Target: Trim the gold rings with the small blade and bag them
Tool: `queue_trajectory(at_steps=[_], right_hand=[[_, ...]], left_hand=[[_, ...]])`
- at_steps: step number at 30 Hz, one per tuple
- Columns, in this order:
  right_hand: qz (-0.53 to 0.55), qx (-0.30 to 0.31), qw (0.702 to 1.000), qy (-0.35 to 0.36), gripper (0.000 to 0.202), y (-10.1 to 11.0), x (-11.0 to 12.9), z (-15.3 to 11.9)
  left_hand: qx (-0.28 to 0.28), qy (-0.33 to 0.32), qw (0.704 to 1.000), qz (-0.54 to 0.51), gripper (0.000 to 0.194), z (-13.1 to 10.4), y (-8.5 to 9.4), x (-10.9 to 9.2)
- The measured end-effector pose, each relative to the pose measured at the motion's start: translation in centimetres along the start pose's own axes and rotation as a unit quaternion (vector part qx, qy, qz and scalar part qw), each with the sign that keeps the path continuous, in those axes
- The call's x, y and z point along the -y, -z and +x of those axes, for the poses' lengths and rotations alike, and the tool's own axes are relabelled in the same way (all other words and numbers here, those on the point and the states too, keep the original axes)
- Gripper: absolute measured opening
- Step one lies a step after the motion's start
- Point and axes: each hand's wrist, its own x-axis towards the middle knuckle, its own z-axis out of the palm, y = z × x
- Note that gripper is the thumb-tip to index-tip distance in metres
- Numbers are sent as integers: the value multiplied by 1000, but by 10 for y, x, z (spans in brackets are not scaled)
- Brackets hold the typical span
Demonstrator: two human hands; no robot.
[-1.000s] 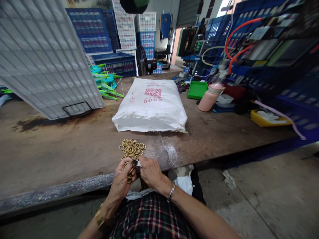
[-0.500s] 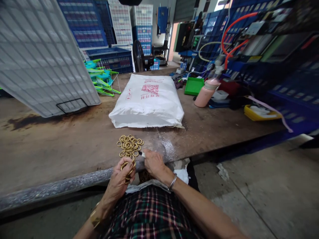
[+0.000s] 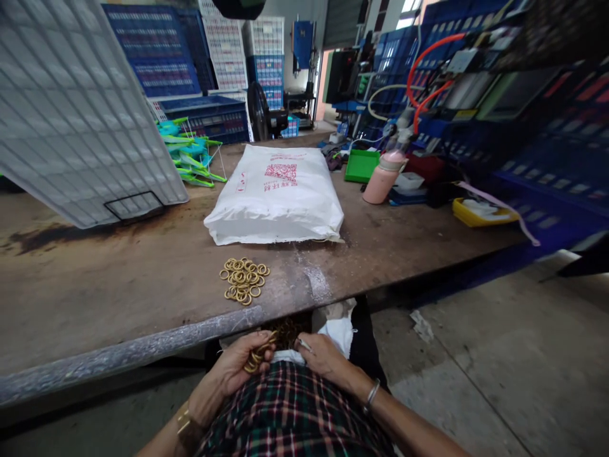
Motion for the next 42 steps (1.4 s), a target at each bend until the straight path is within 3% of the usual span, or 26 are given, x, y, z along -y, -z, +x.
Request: queue_trajectory(at_steps=[3, 9, 18, 21, 24, 29, 32, 36, 42], right_hand=[[-5, 7, 1000, 16, 26, -1, -3, -1], [-5, -18, 1000, -6, 24, -12, -17, -4], [-23, -30, 999, -14, 20, -10, -4, -7], [-34, -45, 998, 6, 24, -8, 0, -7], [-41, -87, 993, 75, 25, -2, 9, -2], [-1, -183, 969, 168, 19, 11, 40, 22], [-28, -216, 957, 193, 19, 16, 59, 46], [-99, -187, 964, 160, 28, 24, 77, 74], [-203, -147, 965, 83, 23, 30, 92, 91]], left_hand=[[-42, 25, 998, -34, 5, 12, -4, 4], [-72, 10, 996, -53, 12, 33, -13, 10], [-106, -13, 994, 24, 7, 39, -2, 14], [-86, -49, 991, 94, 4, 32, -3, 15], [-56, -104, 977, 176, 5, 22, -4, 13], [-19, -196, 885, 421, 10, 6, -3, 10], [11, -209, 860, 465, 15, -1, 0, 9], [65, -206, 836, 504, 21, -7, 4, 3], [67, -234, 849, 469, 21, -20, 5, -8]])
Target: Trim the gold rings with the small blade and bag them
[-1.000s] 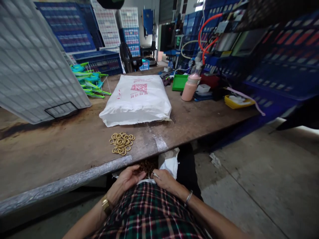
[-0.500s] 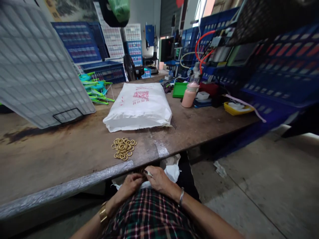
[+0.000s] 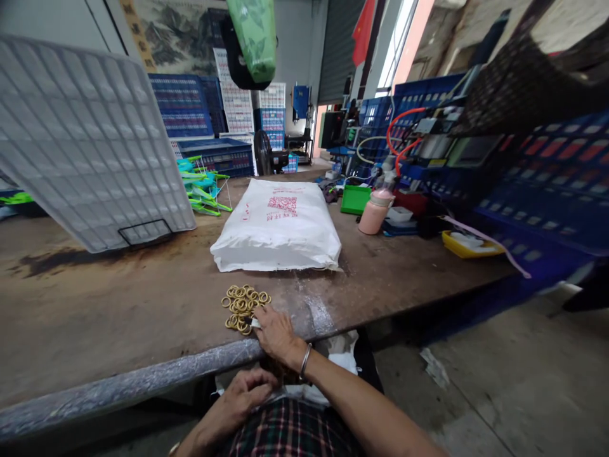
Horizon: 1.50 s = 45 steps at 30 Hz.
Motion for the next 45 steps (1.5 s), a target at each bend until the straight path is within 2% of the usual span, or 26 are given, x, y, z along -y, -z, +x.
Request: queue_trajectory(at_steps=[6, 9, 11, 13, 16, 18, 20, 24, 28, 34, 41, 45], right_hand=[[-63, 23, 997, -25, 32, -6, 1, 2], [-37, 18, 999, -19, 32, -6, -5, 4], [36, 4, 999, -7, 25, -2, -12, 5], [155, -5, 988, -6, 14, 6, -18, 6], [336, 15, 942, -13, 13, 19, -25, 1], [407, 40, 912, -21, 14, 25, -28, -4], [454, 70, 887, -37, 15, 28, -30, -9], [505, 107, 854, -67, 14, 25, -33, -13], [491, 89, 863, -80, 11, 19, -34, -13], [446, 54, 891, -63, 20, 17, -28, -13], [462, 47, 882, -78, 15, 17, -27, -12], [468, 40, 879, -76, 17, 16, -26, -11]], left_hand=[[-40, 29, 989, -140, 25, -5, 5, -2], [-92, 35, 977, -188, 30, 0, 7, -4], [-154, 32, 968, -197, 34, 8, 7, -9], [-228, 21, 953, -197, 39, 17, 7, -14], [-301, -14, 939, -168, 47, 31, 8, -19], [-297, -44, 944, -134, 46, 38, 9, -20], [-268, -55, 955, -112, 38, 43, 10, -22], [-227, -25, 964, -134, 26, 47, 11, -27], [-227, -8, 962, -150, 27, 47, 10, -29], [-226, -3, 960, -163, 28, 44, 7, -23], [-144, 13, 955, -257, 30, 42, 7, -19], [-131, 7, 949, -286, 29, 42, 4, -19]])
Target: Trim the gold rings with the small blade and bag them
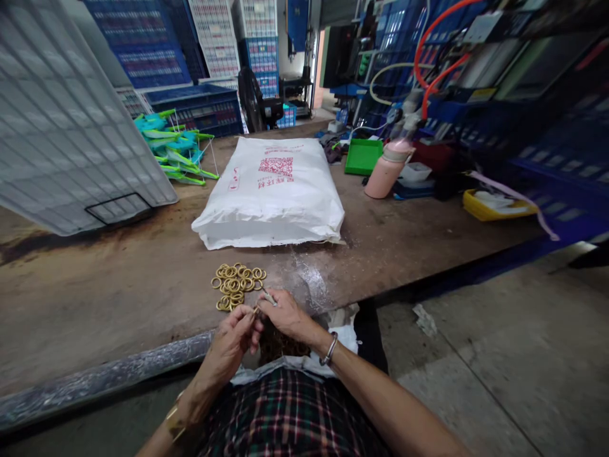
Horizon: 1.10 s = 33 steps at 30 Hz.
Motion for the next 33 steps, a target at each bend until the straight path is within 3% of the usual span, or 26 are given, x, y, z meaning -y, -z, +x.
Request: queue_trajectory(at_steps=[2, 5, 9, 20, 25, 29, 33], right_hand=[[-31, -18, 999, 15, 18, 0, -1, -1], [-164, -43, 983, 68, 17, 2, -4, -5], [-317, -5, 939, 134, 18, 1, -8, -12], [-401, 18, 910, 98, 18, -3, -8, -11], [-437, 44, 897, 59, 20, -3, -2, -10], [-478, 23, 878, 12, 26, 6, -1, -2], [-485, -31, 874, 3, 28, 15, -7, 10]], left_hand=[[1, -9, 1000, -6, 28, -1, -1, 2], [-5, -25, 1000, -6, 27, -1, 0, 3], [-16, -47, 999, 7, 29, 2, 3, 4], [-34, -53, 998, 30, 31, 5, 7, 9], [-45, -64, 995, 56, 36, 1, 3, 1], [18, -70, 995, 64, 34, -14, -7, -9], [76, -36, 996, -9, 26, -21, -12, -8]])
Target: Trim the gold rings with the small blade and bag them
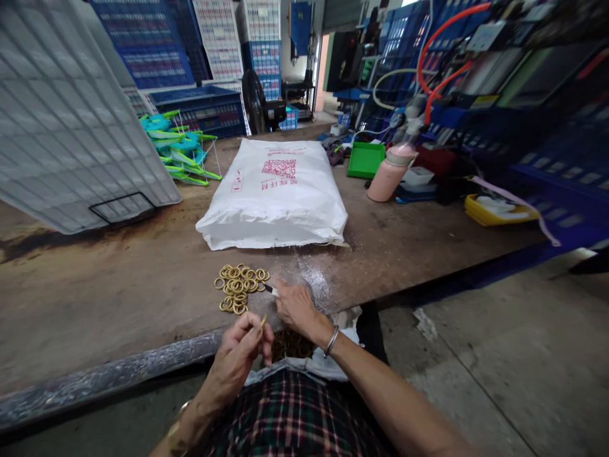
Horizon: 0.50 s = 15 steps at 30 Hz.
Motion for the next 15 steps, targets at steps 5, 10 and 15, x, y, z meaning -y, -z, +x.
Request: queue_trajectory(at_steps=[5, 10, 15], right_hand=[[29, -70, 997, -9, 23, 0, 5, 22], [36, -62, 997, -11, 21, 7, 18, 46], [17, -68, 997, -15, 19, 3, 16, 56]], left_hand=[[-60, 57, 991, -107, 24, 9, 8, 8], [-89, 77, 971, -207, 24, 12, 14, 5], [-75, 109, 951, -280, 24, 11, 20, 8]])
